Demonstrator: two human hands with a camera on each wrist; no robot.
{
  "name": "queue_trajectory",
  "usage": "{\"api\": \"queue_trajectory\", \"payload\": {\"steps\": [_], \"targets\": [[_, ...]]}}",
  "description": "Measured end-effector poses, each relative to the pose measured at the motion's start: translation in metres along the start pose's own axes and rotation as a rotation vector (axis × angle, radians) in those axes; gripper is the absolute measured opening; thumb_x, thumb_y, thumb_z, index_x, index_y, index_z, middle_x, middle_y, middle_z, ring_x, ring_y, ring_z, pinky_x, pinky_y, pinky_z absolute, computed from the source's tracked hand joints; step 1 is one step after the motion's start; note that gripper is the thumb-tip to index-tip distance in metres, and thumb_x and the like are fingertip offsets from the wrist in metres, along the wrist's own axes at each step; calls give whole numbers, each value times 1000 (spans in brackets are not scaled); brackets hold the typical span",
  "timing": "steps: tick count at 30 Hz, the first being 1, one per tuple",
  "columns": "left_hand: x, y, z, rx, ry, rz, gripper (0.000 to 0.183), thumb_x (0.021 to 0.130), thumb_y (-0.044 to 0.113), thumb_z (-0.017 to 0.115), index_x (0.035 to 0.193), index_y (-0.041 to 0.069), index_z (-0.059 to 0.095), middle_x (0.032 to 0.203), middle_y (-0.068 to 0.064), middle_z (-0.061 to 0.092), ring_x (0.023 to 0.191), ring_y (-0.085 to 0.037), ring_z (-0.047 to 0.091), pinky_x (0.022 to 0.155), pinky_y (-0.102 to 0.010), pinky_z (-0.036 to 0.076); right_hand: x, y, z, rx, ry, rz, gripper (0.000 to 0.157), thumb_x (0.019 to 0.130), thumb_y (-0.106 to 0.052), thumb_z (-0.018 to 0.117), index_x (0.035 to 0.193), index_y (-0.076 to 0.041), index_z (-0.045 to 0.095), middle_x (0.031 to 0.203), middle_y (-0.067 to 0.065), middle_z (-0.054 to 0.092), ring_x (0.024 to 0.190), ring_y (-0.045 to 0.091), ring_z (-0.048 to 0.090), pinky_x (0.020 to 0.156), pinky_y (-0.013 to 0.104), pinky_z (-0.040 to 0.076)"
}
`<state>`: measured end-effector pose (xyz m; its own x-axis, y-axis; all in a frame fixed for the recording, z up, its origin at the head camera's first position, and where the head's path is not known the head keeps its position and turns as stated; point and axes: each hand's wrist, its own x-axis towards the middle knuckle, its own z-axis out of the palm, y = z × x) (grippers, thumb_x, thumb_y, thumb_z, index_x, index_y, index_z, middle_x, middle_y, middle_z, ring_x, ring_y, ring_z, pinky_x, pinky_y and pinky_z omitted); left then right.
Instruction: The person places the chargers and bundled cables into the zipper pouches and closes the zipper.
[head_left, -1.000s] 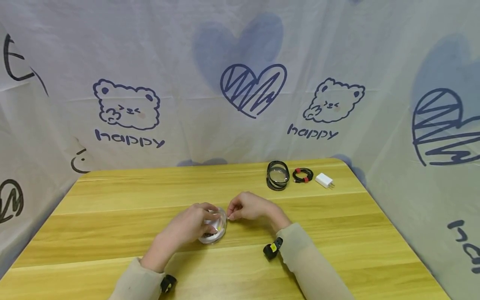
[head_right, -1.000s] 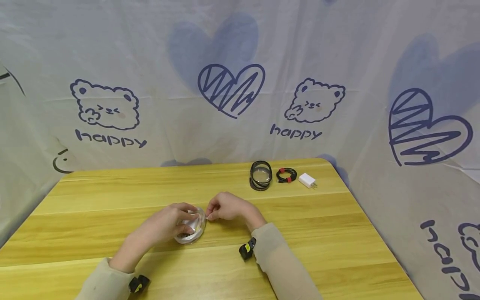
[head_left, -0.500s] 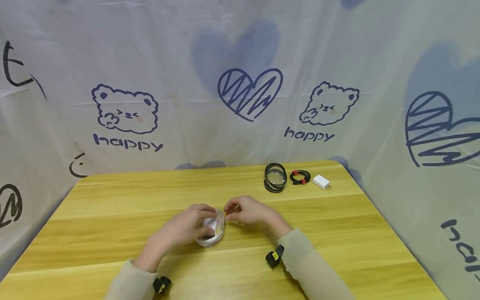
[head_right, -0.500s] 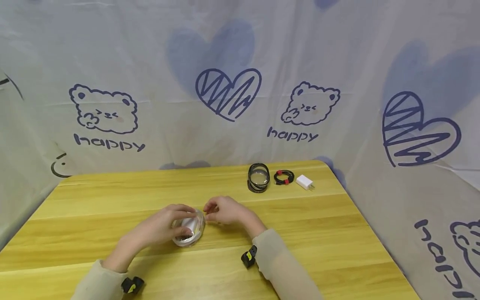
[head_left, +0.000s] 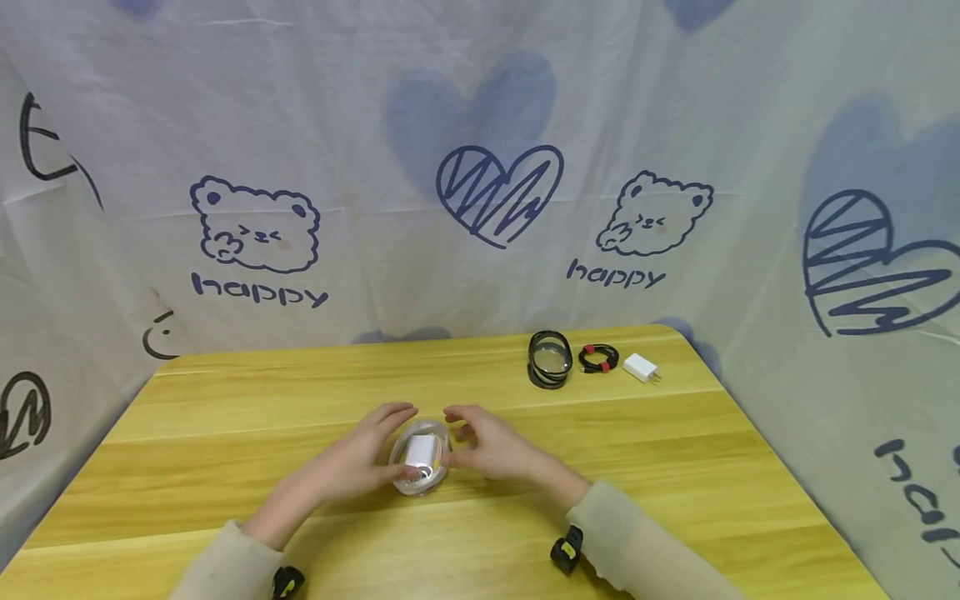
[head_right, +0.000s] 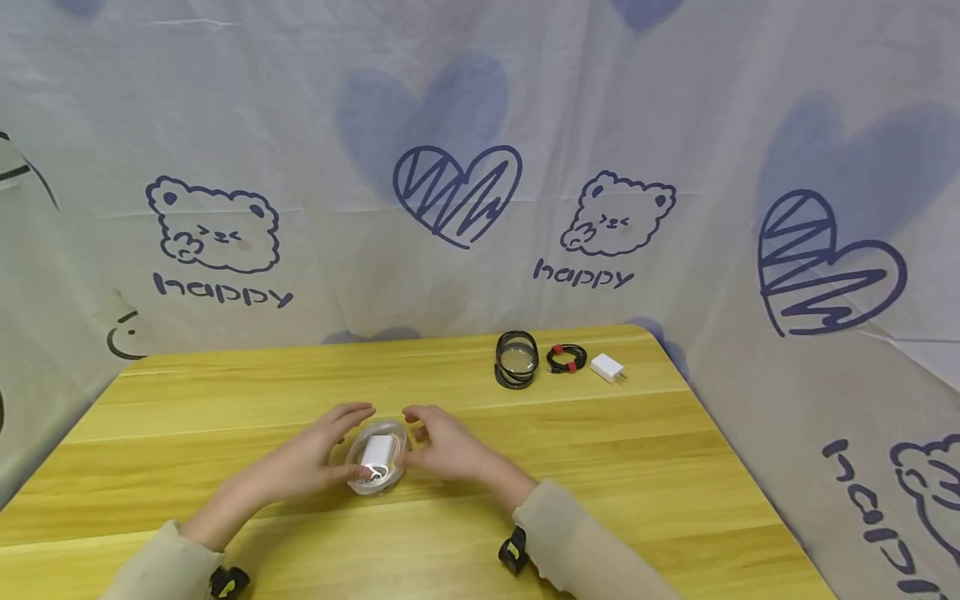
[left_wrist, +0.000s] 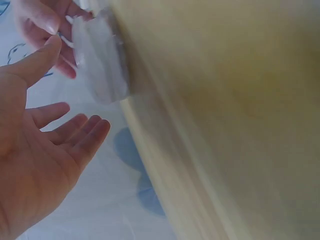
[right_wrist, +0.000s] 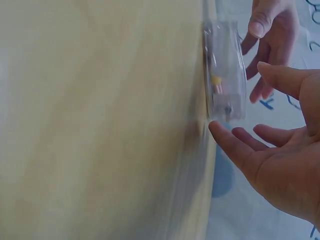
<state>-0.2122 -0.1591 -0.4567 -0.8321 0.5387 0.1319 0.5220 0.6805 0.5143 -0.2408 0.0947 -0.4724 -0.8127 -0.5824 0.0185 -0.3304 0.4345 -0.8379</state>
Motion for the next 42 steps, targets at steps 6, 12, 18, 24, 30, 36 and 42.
{"api": "queue_trajectory", "payload": {"steps": [6,12,18,24,30,36,42], "targets": [[-7,-4,4,-47,-50,-2,90,88,31,85,155,-7,38,155,-27,42,138,-48,48,112,-64,43,-4,-5,11,15,-36,-18,79,90,-11,81,153,10,38,152,25,45,130,38,58,101,40,57],[-10,-6,5,-86,-67,-24,88,88,32,85,153,-8,42,150,-27,44,133,-45,52,110,-61,46,-2,-9,20,-39,-24,-17,84,88,-9,82,154,12,34,153,26,42,136,40,52,105,32,53],[-8,-12,1,-93,-48,-43,88,86,32,87,149,-13,45,149,-32,41,126,-48,56,104,-58,53,10,-10,24,-142,0,-34,81,89,-14,81,154,10,38,152,24,46,136,35,53,110,34,50],[-3,-28,-6,-49,-14,-64,80,86,28,88,142,-16,51,145,-34,42,118,-41,60,96,-51,58,39,-8,27,-122,-16,-62,80,90,-11,79,155,10,37,153,25,44,138,35,52,105,27,52],[-1,-45,-16,-21,22,-104,75,87,25,86,138,-19,53,144,-39,41,118,-46,59,99,-57,55,72,-10,32,-122,-33,-37,79,91,-8,79,157,6,37,156,22,45,143,32,47,116,31,43],[0,-60,-22,7,58,-162,76,90,22,83,141,-21,47,145,-43,38,120,-51,58,102,-62,52,100,-11,42,-56,-33,6,76,94,-6,76,158,4,36,158,19,47,144,29,47,123,34,34],[2,-77,-29,51,92,-201,74,92,16,80,141,-25,43,144,-47,37,124,-57,54,106,-65,47,124,-14,53,4,-6,18,72,95,-7,72,158,2,38,155,16,51,144,26,48,121,31,35]]}}
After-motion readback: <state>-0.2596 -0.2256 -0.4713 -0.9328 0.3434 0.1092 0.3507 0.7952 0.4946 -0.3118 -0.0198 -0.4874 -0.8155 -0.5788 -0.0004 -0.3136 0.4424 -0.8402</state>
